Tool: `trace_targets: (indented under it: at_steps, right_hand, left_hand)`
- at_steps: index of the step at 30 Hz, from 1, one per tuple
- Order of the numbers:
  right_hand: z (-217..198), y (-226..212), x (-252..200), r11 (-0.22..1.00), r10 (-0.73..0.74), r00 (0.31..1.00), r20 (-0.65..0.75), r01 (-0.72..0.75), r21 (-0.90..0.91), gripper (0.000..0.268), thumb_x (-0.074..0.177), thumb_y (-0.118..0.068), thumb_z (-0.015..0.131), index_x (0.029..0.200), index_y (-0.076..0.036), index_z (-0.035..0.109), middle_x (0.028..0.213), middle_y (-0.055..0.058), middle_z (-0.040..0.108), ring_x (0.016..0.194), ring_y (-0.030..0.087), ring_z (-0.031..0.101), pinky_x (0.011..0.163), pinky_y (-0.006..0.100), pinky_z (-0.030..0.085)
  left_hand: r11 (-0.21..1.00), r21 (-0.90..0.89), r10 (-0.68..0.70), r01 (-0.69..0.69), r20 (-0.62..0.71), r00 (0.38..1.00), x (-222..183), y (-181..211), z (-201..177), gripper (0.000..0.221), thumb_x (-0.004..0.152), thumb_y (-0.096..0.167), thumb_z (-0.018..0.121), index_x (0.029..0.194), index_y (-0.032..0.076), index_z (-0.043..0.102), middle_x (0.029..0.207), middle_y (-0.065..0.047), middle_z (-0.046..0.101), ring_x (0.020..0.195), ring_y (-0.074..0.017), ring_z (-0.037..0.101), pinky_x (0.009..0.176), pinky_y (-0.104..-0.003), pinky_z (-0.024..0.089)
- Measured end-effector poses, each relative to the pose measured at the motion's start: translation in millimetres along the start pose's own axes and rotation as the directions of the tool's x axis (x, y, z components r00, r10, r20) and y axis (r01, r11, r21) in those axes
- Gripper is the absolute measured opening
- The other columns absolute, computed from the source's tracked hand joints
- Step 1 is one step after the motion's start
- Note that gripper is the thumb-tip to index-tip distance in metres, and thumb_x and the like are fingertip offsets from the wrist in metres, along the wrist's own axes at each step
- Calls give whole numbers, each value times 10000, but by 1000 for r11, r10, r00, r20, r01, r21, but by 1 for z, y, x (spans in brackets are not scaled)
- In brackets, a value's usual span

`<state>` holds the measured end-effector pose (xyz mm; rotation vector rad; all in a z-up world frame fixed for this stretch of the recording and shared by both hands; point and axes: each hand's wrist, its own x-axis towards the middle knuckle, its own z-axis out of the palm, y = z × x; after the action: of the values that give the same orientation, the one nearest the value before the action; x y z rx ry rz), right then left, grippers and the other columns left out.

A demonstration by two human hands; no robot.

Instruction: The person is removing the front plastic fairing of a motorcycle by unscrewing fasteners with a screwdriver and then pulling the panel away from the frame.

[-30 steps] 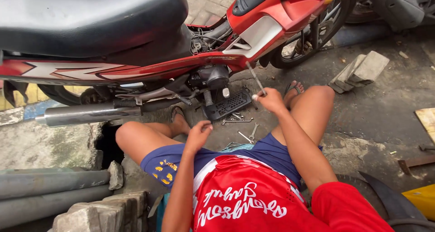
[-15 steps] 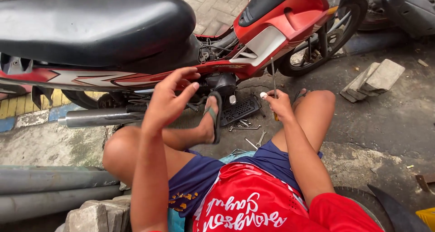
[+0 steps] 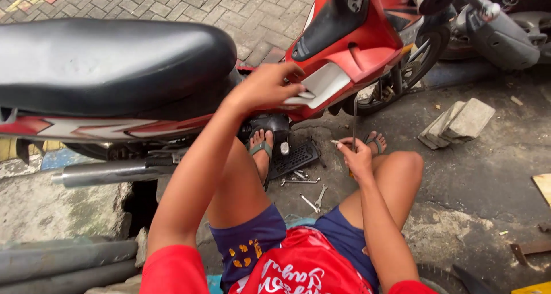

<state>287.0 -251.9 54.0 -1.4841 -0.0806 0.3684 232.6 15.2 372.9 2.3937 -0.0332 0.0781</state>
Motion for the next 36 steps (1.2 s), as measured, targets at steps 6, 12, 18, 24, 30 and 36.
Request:
trace_targets:
  at_steps: [6,12,18,24,30,36]
  right_hand:
    - [0,-13,4,996,-80,994,-78,77,-42,149,897,-21,777,1046,-29,780,908,174,746,411,111,515,390,281,401]
    - [3,1,19,991,-114,989,-94,107,-78,172,880,-63,758,1047,-84,794,415,69,456,357,111,426,383,238,368]
    - [5,26,71,982,-180,966,-184,165,-91,115,928,-49,698,1031,-46,748,431,116,476,358,159,444,413,304,401]
    - [43,-63,96,949,-272,955,-120,246,-196,121,906,-59,763,1024,-61,738,445,74,490,383,131,469,446,289,406]
    - [88,-140,124,781,-360,928,99,358,-513,223,894,-158,820,1107,-217,787,612,19,623,527,102,558,511,279,441]
    - [120,-186,186,396,-487,775,404,608,-689,188,941,-118,759,1125,-78,755,875,137,735,722,334,680,650,435,531]
  left_hand:
    - [857,516,-208,0,344,916,120,-76,108,529,827,465,730,1276,187,702,1136,-194,740,1090,-396,718,931,-516,568]
    - [841,499,-156,-208,591,791,156,-110,200,449,825,402,709,1137,83,762,1051,-177,748,965,-367,748,811,-508,604]
    - [834,386,35,-395,677,735,149,-113,255,352,787,334,726,1048,106,790,987,-119,777,923,-310,766,768,-487,631]
    - [919,212,203,-333,469,860,146,-103,153,268,858,142,742,1046,-49,739,1011,-253,741,991,-468,737,840,-550,622]
    - [986,11,164,-166,92,982,159,-178,99,176,800,96,741,966,139,778,938,-142,770,1016,-403,728,918,-511,585]
    - [880,-389,-337,273,-105,936,178,-269,76,255,863,140,672,1030,288,795,806,-1,760,633,-111,781,699,-275,638]
